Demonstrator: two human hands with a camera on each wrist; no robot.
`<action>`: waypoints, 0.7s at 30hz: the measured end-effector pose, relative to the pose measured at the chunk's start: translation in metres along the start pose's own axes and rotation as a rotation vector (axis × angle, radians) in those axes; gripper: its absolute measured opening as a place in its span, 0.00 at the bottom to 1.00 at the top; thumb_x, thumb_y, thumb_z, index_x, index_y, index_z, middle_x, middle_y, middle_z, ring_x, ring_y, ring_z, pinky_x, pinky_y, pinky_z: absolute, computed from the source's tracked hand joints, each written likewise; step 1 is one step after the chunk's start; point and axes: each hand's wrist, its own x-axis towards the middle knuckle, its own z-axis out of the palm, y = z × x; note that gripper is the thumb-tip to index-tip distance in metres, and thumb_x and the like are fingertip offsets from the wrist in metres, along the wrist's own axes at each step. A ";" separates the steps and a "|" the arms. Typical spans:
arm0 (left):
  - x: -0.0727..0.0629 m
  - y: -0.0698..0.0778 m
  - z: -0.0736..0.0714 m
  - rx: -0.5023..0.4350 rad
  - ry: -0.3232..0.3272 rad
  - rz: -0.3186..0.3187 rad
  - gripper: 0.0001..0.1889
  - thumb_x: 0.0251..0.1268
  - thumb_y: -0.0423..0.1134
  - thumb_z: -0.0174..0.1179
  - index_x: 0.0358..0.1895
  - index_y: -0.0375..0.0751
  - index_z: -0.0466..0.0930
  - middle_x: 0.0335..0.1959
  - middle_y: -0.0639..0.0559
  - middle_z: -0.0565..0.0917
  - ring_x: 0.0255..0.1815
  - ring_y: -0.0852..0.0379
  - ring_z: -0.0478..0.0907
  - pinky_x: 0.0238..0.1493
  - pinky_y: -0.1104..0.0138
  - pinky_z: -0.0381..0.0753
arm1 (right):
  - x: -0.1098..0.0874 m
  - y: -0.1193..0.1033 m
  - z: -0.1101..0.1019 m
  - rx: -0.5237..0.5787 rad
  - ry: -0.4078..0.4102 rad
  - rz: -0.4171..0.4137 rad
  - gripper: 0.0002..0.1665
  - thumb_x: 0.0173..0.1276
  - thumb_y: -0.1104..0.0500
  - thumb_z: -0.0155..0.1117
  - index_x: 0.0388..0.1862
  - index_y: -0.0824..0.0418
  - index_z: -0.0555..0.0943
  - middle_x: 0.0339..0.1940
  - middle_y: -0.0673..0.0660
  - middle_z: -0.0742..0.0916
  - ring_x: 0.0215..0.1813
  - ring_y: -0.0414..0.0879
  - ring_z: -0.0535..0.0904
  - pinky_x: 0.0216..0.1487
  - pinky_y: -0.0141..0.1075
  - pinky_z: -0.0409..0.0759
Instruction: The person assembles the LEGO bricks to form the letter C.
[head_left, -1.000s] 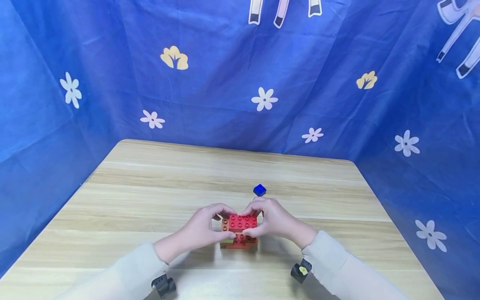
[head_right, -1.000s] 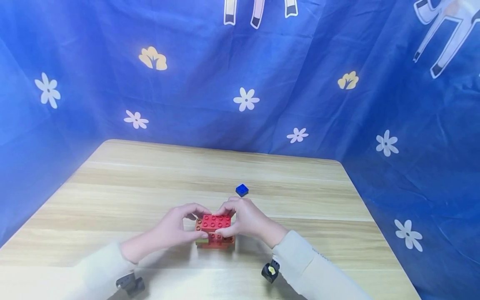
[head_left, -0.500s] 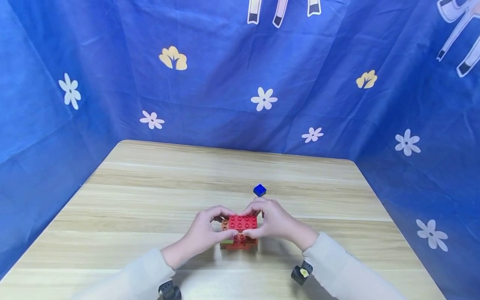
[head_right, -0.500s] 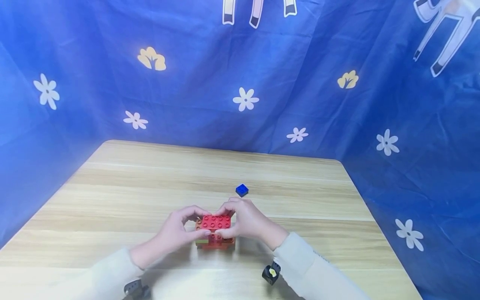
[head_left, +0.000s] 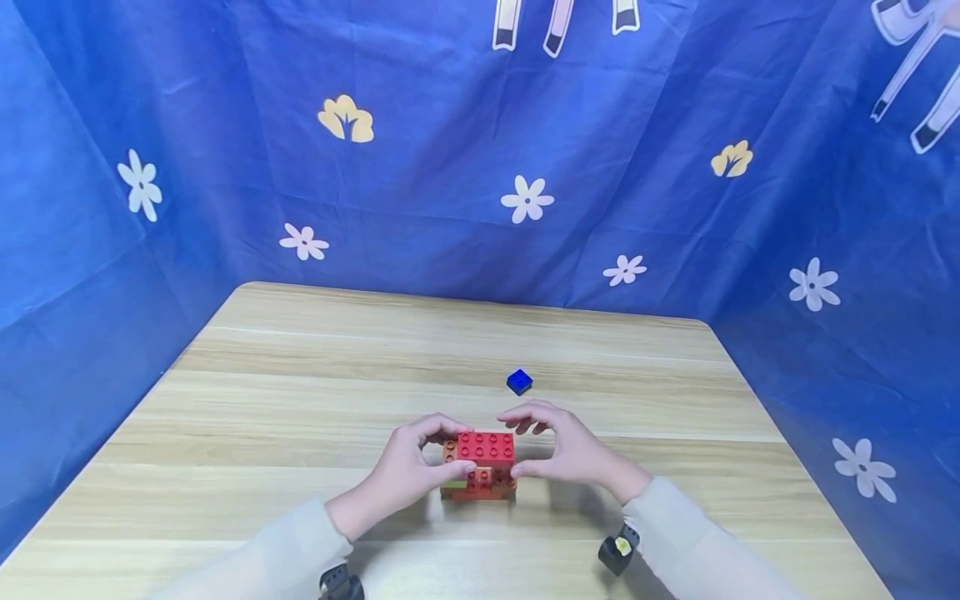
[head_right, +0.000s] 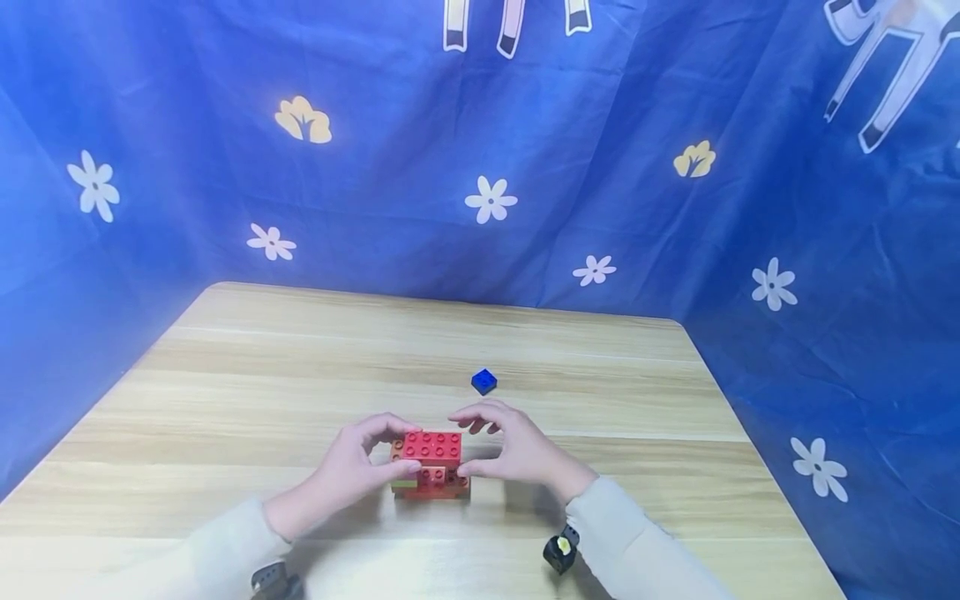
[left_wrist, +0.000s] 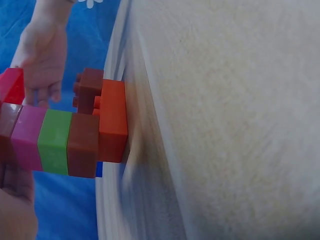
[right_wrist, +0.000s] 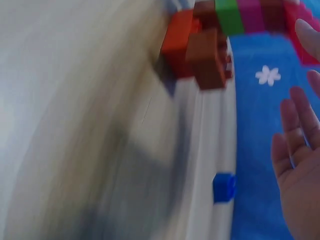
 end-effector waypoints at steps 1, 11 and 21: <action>0.000 -0.001 0.000 -0.002 0.000 -0.002 0.18 0.47 0.38 0.74 0.44 0.41 0.82 0.40 0.54 0.84 0.39 0.57 0.79 0.46 0.62 0.78 | -0.001 0.004 -0.002 0.008 0.008 0.009 0.36 0.50 0.57 0.78 0.59 0.55 0.76 0.50 0.53 0.82 0.48 0.46 0.78 0.47 0.48 0.77; -0.001 -0.003 0.001 -0.022 0.000 -0.034 0.19 0.45 0.36 0.74 0.43 0.45 0.81 0.41 0.58 0.84 0.41 0.58 0.79 0.49 0.61 0.78 | -0.001 0.051 -0.013 0.006 0.111 0.165 0.36 0.52 0.62 0.76 0.61 0.62 0.74 0.50 0.64 0.81 0.48 0.55 0.78 0.49 0.52 0.76; -0.001 -0.004 0.002 -0.030 -0.006 -0.042 0.19 0.46 0.37 0.74 0.44 0.42 0.81 0.42 0.55 0.84 0.41 0.57 0.79 0.50 0.60 0.77 | 0.018 0.085 -0.017 -0.052 0.180 0.236 0.36 0.53 0.62 0.76 0.61 0.66 0.73 0.50 0.64 0.81 0.49 0.56 0.78 0.50 0.48 0.77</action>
